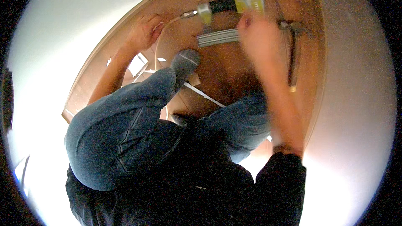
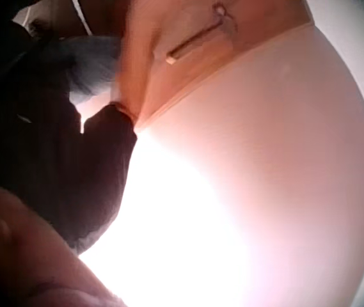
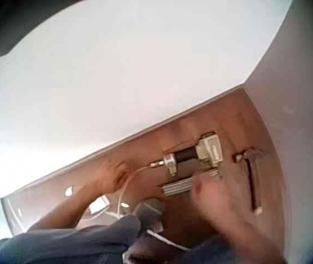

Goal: The person installs wooden baseboards along the wall of a room. They use a hammer to tap the trim into position and a pneumatic nail gun to fasten the boards to the wall, handling small wooden blocks and thin strips of wood.

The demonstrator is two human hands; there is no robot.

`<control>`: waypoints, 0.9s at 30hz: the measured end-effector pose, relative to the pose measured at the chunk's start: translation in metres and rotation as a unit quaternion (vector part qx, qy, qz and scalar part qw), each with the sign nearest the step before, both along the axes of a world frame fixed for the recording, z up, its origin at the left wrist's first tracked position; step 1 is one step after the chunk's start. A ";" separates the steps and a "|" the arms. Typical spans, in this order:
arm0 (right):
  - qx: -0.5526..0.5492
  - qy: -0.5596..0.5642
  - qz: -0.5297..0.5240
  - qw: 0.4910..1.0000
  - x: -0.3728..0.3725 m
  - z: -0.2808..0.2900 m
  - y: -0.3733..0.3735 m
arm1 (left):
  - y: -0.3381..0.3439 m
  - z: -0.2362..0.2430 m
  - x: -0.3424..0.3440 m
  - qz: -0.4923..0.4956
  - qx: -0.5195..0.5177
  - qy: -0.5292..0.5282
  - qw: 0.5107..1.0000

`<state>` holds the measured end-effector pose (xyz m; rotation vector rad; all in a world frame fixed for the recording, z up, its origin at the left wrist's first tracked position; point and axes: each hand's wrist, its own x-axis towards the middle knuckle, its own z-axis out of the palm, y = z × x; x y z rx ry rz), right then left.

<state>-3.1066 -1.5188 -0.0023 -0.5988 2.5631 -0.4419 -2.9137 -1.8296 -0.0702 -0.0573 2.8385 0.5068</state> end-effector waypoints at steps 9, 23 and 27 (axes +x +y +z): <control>0.020 -0.062 0.163 0.985 0.224 -0.090 0.001 | -0.003 0.026 0.026 0.060 0.045 0.042 0.996; -0.426 -0.366 -0.248 0.789 0.166 -0.063 0.007 | 0.050 0.048 0.055 0.231 0.407 -0.089 0.879; -0.513 -0.356 -0.253 0.739 0.160 -0.052 -0.005 | 0.091 0.056 0.025 0.113 0.453 -0.113 0.877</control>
